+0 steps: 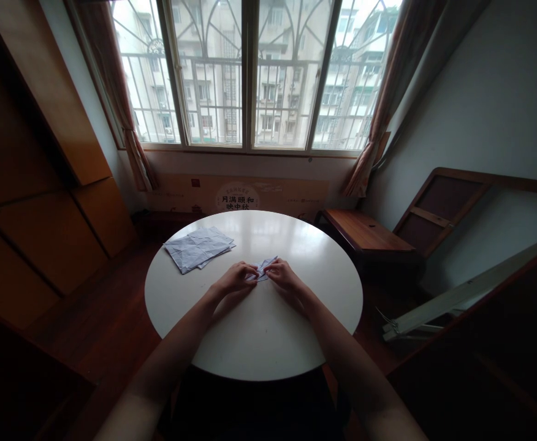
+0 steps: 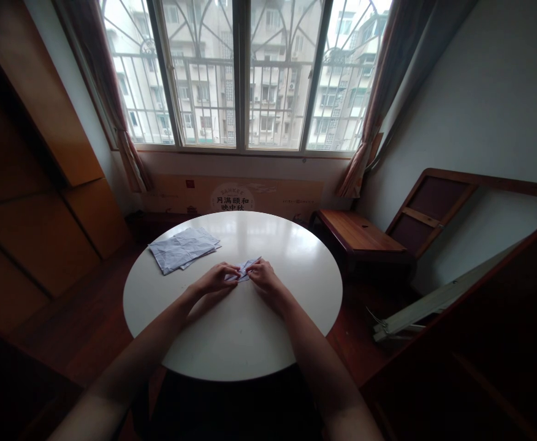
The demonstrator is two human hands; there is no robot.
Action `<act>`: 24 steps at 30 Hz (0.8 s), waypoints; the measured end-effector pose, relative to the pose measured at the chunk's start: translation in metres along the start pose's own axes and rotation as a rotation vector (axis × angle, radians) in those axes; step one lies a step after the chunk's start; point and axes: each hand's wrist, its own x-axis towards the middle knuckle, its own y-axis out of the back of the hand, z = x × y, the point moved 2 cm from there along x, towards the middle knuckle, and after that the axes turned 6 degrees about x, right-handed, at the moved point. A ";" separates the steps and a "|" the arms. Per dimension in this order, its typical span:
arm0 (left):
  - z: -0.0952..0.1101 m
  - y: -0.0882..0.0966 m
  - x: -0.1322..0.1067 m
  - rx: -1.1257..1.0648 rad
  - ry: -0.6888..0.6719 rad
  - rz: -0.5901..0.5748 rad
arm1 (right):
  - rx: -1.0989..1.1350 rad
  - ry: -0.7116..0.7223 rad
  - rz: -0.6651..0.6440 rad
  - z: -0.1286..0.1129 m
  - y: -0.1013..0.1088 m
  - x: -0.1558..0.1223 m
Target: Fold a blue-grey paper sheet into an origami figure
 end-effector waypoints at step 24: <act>0.004 0.000 -0.002 0.068 -0.059 0.067 | 0.201 0.029 0.006 0.009 -0.006 0.001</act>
